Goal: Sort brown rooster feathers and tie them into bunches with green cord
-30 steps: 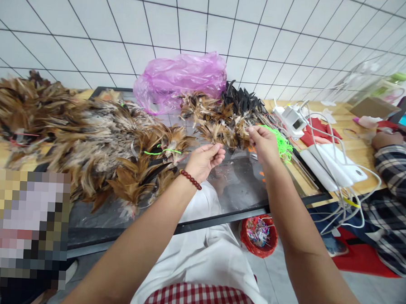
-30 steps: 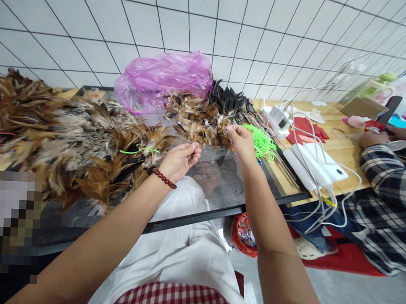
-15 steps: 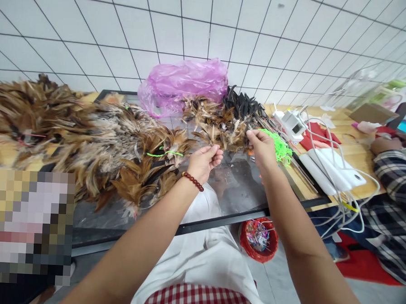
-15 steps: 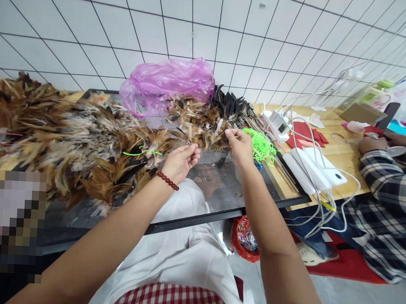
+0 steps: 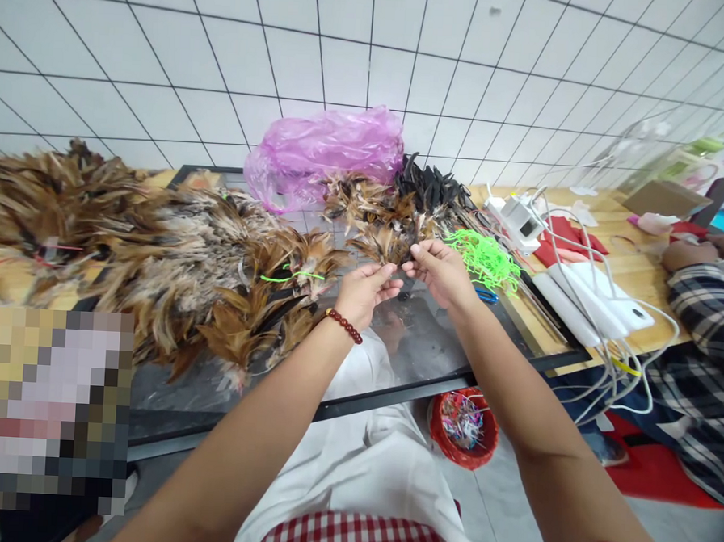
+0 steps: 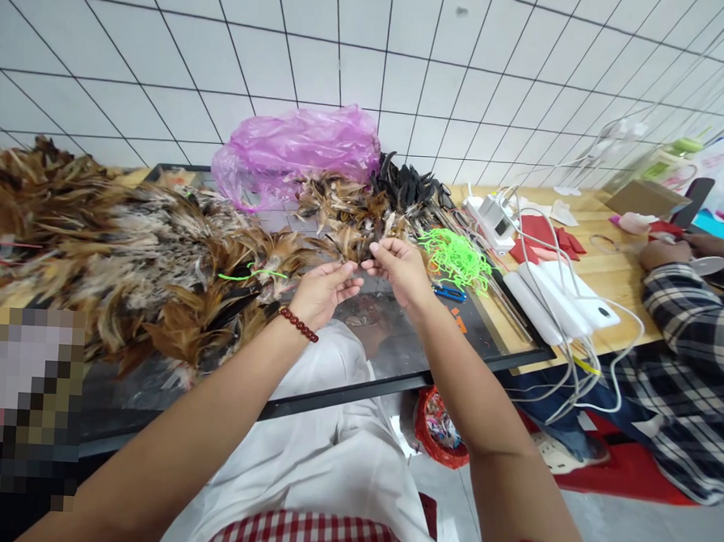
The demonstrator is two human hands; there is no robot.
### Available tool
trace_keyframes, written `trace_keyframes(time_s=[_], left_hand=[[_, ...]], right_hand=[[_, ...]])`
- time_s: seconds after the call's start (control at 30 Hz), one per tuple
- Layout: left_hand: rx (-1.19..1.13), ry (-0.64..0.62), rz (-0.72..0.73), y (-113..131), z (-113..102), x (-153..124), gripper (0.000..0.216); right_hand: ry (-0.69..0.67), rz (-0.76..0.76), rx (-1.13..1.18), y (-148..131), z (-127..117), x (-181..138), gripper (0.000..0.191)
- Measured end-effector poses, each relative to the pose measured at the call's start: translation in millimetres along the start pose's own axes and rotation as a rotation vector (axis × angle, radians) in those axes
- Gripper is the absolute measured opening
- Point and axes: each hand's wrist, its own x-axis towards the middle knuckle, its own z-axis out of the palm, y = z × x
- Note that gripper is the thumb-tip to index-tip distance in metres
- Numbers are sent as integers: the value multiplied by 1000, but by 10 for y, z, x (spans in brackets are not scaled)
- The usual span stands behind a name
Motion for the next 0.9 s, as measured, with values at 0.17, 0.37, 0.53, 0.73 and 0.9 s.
trace_keyframes(time_s=[0.17,0.37,0.53,0.73,0.9], left_hand=[[-57,-16,-21,19,-15,18,8],[-58,-19,-16,1,-40,26,6],[-25,-9,-60,25,-57,12,7],[115,-47,-74,23,-25,-24,7],[312,-31,-28,-1,12,-25,19]], right_hand=[[-49,18,-21,0,43,-19,46],[-16,-28,-105,74,20,14,42],[-41,-136,-224,87,-25,40,36],[-87,-200,-361,129,-11,34,30],[-65,-231,-373,97,-20,42,30]])
